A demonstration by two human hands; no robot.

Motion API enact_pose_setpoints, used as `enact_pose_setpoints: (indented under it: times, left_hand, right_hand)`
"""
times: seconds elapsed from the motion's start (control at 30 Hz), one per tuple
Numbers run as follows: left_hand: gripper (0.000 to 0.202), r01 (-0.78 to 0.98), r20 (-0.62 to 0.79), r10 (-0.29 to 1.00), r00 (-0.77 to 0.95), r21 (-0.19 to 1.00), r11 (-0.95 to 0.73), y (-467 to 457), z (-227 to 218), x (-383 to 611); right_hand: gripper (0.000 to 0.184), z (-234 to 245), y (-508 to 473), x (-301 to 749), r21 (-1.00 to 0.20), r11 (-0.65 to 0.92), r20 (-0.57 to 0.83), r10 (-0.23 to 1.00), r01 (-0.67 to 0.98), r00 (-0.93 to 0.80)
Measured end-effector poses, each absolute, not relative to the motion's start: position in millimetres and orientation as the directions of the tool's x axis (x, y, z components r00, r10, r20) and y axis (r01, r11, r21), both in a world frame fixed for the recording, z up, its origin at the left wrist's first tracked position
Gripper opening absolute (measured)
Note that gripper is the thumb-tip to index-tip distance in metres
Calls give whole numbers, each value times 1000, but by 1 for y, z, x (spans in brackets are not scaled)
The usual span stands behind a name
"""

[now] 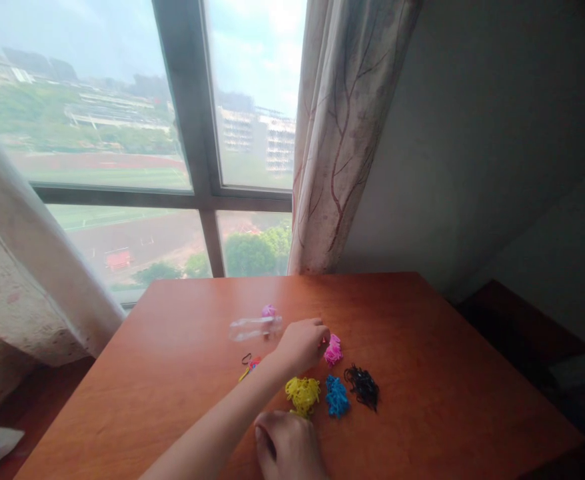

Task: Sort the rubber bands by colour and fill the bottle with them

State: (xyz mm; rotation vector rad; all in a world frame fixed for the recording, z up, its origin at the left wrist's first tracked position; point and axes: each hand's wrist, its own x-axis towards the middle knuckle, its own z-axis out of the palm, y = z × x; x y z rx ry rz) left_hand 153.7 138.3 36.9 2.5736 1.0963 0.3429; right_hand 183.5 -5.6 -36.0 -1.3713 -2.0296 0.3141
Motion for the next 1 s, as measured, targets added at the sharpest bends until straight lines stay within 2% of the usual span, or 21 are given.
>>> enact_pose_setpoints:
  times: [0.2, 0.47, 0.7, 1.0]
  left_hand:
    - [18, 651, 73, 718, 692, 365, -666, 148, 36, 172]
    - [18, 627, 130, 734, 667, 435, -647, 140, 44, 151]
    - [18, 665, 160, 814, 558, 500, -554, 114, 49, 80]
    - [22, 766, 41, 935, 351, 561, -312, 84, 30, 8]
  right_hand:
    - [12, -42, -6, 184, -498, 425, 377, 891, 756, -253]
    - [13, -41, -5, 183, -513, 428, 376, 892, 744, -253]
    - [17, -41, -4, 182, -547, 435, 412, 884, 715, -223]
    - [18, -41, -5, 180, -552, 385, 392, 903, 740, -177]
